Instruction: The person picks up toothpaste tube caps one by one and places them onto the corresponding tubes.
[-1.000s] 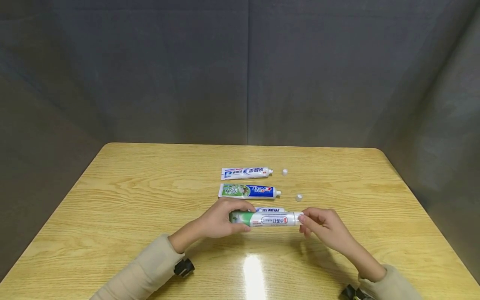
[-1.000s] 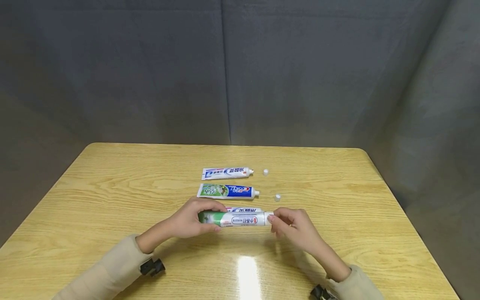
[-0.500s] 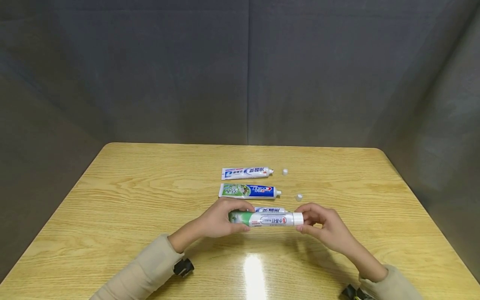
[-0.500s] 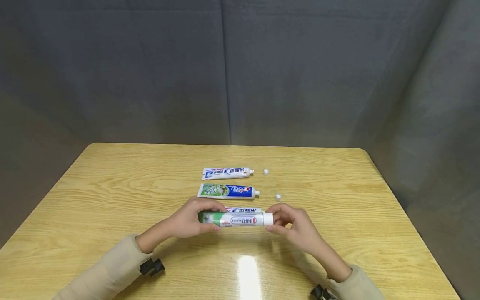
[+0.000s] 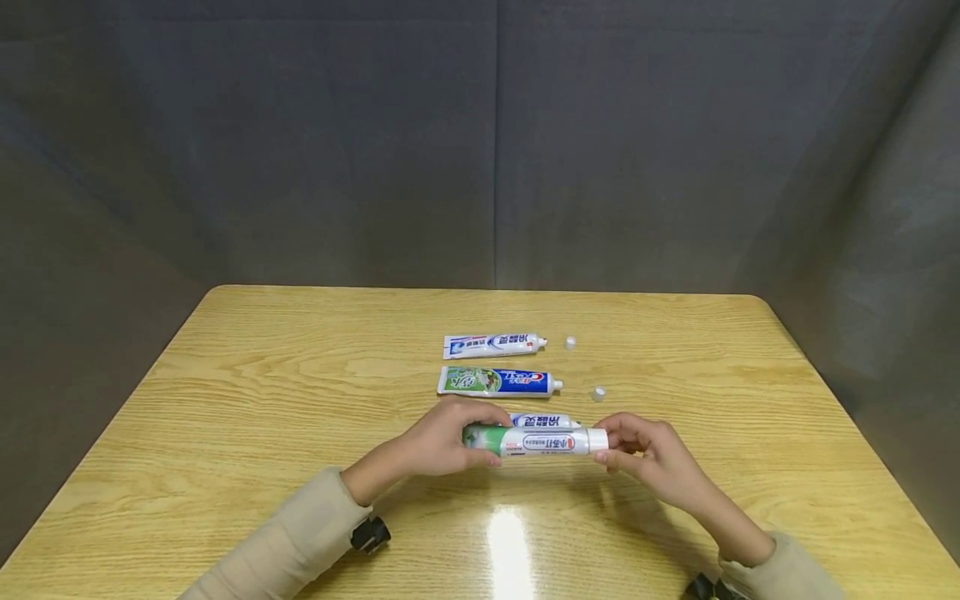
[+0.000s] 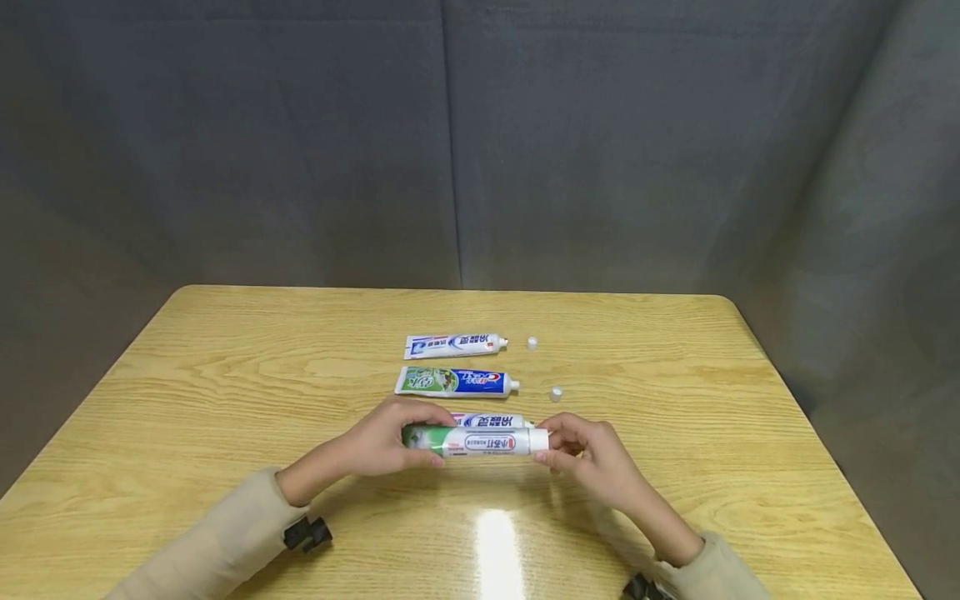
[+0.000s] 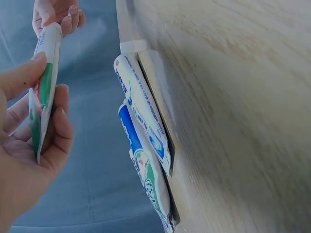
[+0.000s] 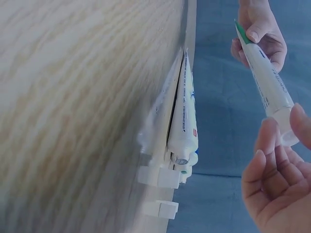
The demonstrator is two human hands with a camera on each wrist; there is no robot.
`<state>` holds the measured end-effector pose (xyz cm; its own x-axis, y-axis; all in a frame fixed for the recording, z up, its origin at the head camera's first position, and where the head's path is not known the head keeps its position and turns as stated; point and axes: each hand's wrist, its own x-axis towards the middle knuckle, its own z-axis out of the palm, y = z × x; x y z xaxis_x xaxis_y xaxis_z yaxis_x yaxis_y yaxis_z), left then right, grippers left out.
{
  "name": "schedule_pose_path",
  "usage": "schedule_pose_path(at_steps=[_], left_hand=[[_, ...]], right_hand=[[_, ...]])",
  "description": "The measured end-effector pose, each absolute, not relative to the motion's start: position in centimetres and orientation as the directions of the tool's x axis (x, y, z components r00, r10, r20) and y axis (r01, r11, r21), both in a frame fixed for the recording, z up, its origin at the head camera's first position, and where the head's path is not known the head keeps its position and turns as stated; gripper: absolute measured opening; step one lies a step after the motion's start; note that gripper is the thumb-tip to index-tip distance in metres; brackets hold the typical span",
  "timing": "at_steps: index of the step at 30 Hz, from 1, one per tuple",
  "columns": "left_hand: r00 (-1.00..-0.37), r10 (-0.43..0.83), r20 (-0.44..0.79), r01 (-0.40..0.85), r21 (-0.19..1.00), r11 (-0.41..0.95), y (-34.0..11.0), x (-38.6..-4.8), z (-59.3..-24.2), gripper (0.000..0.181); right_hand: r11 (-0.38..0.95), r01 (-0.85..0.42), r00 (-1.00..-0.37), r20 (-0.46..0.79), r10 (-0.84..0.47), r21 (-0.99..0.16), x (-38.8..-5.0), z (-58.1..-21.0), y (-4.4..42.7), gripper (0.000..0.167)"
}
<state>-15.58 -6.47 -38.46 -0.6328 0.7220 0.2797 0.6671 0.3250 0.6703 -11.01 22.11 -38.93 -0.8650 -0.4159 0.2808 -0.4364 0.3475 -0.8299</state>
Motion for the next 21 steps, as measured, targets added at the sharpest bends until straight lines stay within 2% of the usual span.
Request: schedule_pose_path(at_steps=[9,21], left_hand=[[-0.618,0.748,0.241,0.657,0.680,0.324,-6.4,-15.5,-38.7,0.036],[-0.547,0.824,0.148,0.671,0.666,0.326,-6.8,-15.7,-39.2,0.036]], right_hand=[[0.426,-0.380,-0.902,0.226,-0.369,-0.821,-10.8,-38.8,22.1,0.023],[0.377,-0.237,-0.905,0.063,-0.420,-0.895,-10.9,-39.9,22.6,0.026]])
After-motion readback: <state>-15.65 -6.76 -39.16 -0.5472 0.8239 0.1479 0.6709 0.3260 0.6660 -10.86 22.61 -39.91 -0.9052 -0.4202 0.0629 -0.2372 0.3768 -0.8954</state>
